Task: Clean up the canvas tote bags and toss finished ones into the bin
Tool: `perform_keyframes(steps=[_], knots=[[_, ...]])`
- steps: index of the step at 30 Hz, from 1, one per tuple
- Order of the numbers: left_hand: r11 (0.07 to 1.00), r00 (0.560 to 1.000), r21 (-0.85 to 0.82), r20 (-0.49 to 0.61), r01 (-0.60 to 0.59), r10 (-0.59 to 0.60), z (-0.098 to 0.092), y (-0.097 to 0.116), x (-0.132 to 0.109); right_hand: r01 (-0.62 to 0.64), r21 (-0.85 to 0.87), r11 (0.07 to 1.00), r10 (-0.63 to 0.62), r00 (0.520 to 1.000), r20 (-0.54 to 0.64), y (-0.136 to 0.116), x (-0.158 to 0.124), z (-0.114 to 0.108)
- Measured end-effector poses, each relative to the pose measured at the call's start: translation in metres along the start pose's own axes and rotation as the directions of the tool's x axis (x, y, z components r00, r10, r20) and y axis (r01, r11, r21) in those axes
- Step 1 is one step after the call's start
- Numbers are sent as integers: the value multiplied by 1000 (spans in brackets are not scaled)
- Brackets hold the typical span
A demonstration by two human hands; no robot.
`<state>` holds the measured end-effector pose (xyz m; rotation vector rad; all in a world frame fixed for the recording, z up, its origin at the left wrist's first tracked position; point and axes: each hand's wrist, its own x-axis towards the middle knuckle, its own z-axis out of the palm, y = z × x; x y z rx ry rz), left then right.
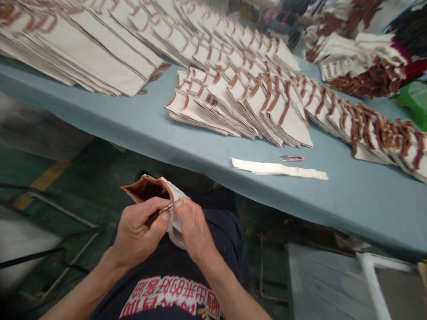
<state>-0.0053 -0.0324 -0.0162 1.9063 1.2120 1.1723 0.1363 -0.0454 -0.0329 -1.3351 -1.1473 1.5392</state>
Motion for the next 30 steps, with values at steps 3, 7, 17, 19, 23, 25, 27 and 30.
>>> perform_keyframes(steps=[3, 7, 17, 19, 23, 25, 27, 30], knots=[[997, 999, 75, 40, -3, 0, 3, -2, 0, 30, -115, 993, -29, 1000, 9, 1, 3, -3], [983, 976, -66, 142, 173, -163, 0, -5, 8, 13, -158, 987, -9, 1000, 26, -6, 12, -10], [862, 889, -332, 387, 382, -245, -34, 6, 40, 267, -533, 803, -383, 916, -118, -31, -3, -47], [883, 871, -309, 454, 353, -189, -40, 14, 47, 476, -535, 698, -557, 831, 13, -51, -7, -48], [933, 819, -240, 567, 267, -88, -50, 27, 58, 681, -512, 524, -627, 715, 310, -84, 1, -46], [952, 797, -216, 602, 217, -45, -54, 30, 60, 701, -528, 479, -594, 702, 393, -91, 9, -47], [963, 765, -197, 644, 187, -17, -58, 30, 60, 705, -540, 460, -543, 705, 457, -93, 15, -50], [968, 710, -171, 704, 181, -8, -65, 27, 61, 692, -544, 474, -442, 722, 533, -91, 21, -54]])
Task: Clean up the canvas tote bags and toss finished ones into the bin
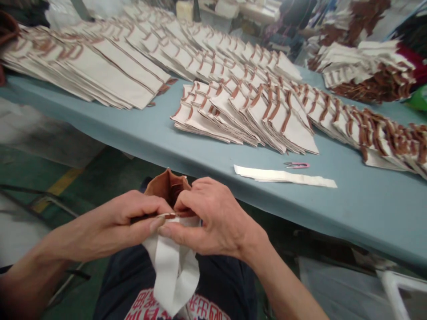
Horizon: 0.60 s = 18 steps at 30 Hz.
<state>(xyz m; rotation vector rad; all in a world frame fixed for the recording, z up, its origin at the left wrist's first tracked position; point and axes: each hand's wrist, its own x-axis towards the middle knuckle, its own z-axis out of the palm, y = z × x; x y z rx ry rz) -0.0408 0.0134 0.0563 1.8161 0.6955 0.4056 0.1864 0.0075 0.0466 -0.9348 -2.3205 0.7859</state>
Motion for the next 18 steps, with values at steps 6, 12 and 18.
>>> perform_keyframes(steps=[6, 12, 18], knots=[[994, 999, 106, 32, -6, 3, -10, -7, -4, -98, 85, 992, 87, 989, 122, 5, 1, 3], [917, 994, 397, -113, 45, 0, 3, -21, 3, -206, -13, 978, 205, 964, 171, 14, 5, 9], [957, 963, 265, -265, 119, -47, 10, -20, 3, -213, -75, 974, 224, 957, 187, 12, 10, 8]])
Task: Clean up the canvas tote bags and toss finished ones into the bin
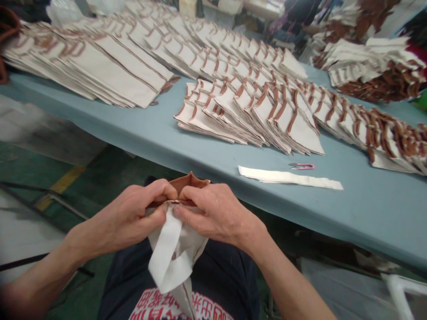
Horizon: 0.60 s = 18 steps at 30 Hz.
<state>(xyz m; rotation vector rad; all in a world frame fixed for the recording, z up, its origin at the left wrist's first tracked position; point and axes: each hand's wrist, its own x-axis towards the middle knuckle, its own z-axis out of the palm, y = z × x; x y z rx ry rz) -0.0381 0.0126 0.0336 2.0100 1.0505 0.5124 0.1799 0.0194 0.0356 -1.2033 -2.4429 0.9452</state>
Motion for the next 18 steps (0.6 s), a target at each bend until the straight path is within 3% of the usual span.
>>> perform_keyframes(steps=[5, 12, 18], knots=[[996, 998, -70, -35, -47, 45, -2, -2, -1, -45, 76, 996, 47, 999, -22, -10, 1, -2], [960, 948, 53, -154, -275, 280, 4, -7, -6, -118, 341, 933, 146, 988, -57, -15, -2, 2], [871, 858, 123, -155, -475, 489, 10, -22, -7, -178, 653, 736, 217, 976, 22, -19, -5, 12]])
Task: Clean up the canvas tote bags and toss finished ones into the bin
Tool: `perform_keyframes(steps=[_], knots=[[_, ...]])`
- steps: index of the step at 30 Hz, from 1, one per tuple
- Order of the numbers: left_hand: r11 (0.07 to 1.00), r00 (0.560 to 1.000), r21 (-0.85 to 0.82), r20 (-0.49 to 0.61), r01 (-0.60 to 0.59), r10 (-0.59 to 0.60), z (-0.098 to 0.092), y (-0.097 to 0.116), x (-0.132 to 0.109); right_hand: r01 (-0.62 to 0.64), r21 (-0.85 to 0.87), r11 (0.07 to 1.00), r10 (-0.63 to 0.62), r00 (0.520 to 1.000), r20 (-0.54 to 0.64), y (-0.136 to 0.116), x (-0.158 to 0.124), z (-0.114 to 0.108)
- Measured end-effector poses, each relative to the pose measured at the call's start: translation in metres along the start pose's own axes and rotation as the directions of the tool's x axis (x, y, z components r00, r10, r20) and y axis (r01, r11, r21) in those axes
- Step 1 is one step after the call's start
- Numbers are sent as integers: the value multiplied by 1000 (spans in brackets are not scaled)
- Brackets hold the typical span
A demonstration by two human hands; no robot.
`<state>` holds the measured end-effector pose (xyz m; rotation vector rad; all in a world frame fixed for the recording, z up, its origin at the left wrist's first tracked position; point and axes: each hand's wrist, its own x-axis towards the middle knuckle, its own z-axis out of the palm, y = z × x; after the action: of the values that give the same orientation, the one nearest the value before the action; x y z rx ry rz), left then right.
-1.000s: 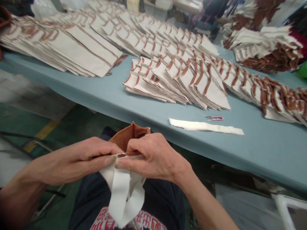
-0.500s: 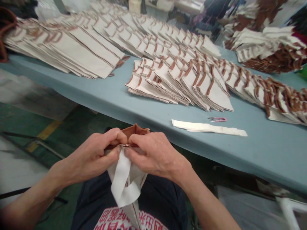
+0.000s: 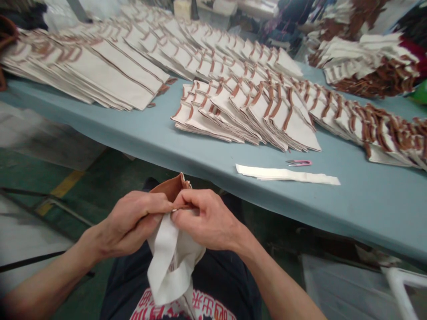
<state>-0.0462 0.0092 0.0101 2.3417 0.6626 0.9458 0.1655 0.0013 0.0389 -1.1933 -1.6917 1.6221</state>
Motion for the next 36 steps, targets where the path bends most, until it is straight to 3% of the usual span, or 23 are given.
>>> perform_keyframes(steps=[3, 7, 13, 16, 21, 23, 26, 29, 33, 36], knots=[[992, 992, 11, -6, -127, 127, 3, -8, -2, -55, 166, 985, 48, 998, 45, 3, -1, 2], [962, 967, 123, -44, -245, 252, 7, -14, -2, -101, 258, 961, 85, 994, 74, 6, 0, 1], [911, 954, 301, -14, -282, 300, 5, -11, 0, -216, 255, 943, 192, 975, 116, 8, 8, 0], [911, 951, 304, -43, -279, 305, 5, -7, 1, -237, 221, 946, 210, 968, 140, 3, 9, -1], [979, 984, 190, -146, -78, 107, 3, 4, 0, -130, 82, 988, 126, 990, 57, -9, 0, -1], [988, 993, 153, -117, -8, 26, -3, 8, 1, -92, -27, 995, 92, 996, 7, -13, -4, -1], [998, 999, 55, 23, 40, -42, -12, 9, 4, -10, -156, 988, 3, 999, -41, -15, -10, -1], [999, 991, 45, 128, 19, -25, -13, 1, 4, 73, -174, 982, -83, 995, -52, -13, -13, 0], [995, 997, 69, 17, -76, 75, 3, -22, -4, 129, -108, 986, -135, 990, -49, -4, -12, 6], [999, 999, 26, -40, -35, 36, 14, -35, -13, 175, -53, 983, -179, 981, -71, 3, -9, 9]])
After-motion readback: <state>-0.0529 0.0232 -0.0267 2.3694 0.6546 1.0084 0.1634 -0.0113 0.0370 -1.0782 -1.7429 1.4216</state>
